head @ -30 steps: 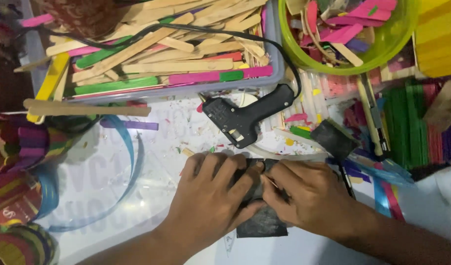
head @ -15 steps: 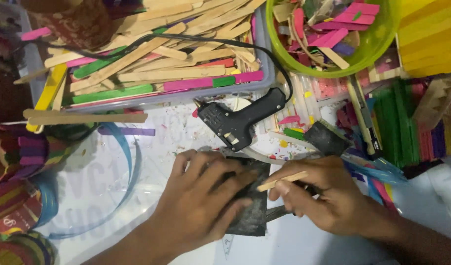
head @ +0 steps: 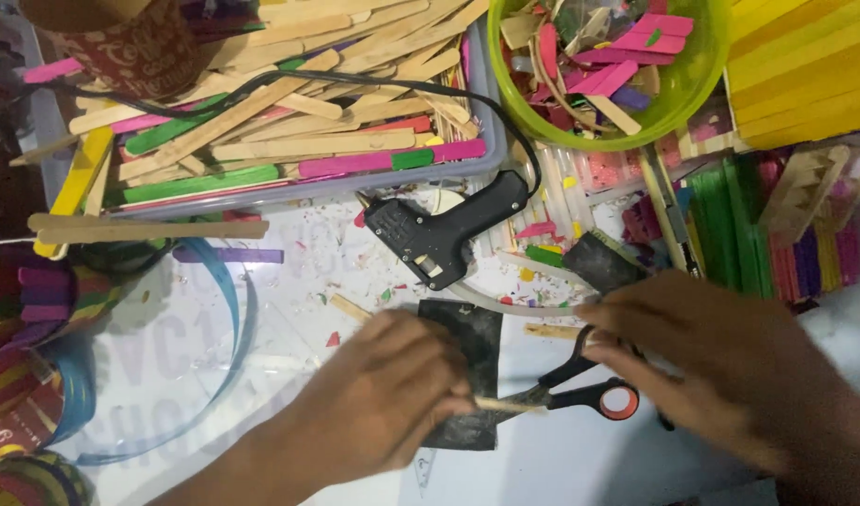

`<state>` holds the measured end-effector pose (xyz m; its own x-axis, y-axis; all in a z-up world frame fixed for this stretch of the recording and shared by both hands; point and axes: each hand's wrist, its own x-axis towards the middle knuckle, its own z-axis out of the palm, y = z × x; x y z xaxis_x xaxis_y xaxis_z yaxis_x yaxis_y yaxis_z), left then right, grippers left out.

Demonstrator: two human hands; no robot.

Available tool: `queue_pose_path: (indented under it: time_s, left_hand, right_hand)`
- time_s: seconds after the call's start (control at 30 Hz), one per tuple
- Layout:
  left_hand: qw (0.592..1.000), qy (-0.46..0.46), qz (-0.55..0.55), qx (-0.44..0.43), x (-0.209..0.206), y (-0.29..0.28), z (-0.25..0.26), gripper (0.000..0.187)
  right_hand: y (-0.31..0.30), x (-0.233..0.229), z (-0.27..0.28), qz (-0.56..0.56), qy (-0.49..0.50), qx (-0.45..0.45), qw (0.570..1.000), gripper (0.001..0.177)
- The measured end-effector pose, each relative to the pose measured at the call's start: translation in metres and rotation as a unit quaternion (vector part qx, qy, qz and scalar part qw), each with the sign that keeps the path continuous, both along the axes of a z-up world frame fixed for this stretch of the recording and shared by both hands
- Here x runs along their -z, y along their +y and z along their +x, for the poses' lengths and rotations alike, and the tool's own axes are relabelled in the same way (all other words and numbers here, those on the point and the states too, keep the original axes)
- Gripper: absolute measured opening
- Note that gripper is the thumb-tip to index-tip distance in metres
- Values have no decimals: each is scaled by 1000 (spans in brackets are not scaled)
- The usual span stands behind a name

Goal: Cutting popsicle sticks to size with scissors and sanding the edges smooth on a piece of sandpaper.

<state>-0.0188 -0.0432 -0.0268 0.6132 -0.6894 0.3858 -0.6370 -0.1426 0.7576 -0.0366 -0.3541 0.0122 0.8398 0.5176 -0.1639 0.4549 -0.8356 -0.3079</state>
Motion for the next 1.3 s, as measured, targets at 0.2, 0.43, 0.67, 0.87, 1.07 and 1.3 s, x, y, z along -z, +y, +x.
queue_pose_path:
  time_s: [0.2, 0.43, 0.67, 0.87, 1.07, 1.3]
  left_hand:
    - [987, -115, 94, 55, 13, 4, -3, 12]
    - [985, -121, 109, 52, 4, 10, 8, 15]
    - [998, -28, 48, 15, -6, 12, 11, 21]
    - [995, -81, 54, -25, -5, 14, 15, 18]
    - [971, -206, 117, -31, 4, 19, 16, 21]
    - [959, -248, 133, -42, 0, 17, 9, 14]
  right_hand:
    - [-5, 22, -18, -25, 18, 1, 1000, 42]
    - [5, 24, -41, 13, -75, -129, 989, 51]
    - [23, 16, -39, 16, -129, -147, 981, 36]
    - [89, 34, -59, 130, -147, -250, 948, 31]
    - [103, 72, -90, 90, -165, -291, 938, 36]
    - [63, 53, -98, 52, -133, -330, 933, 45]
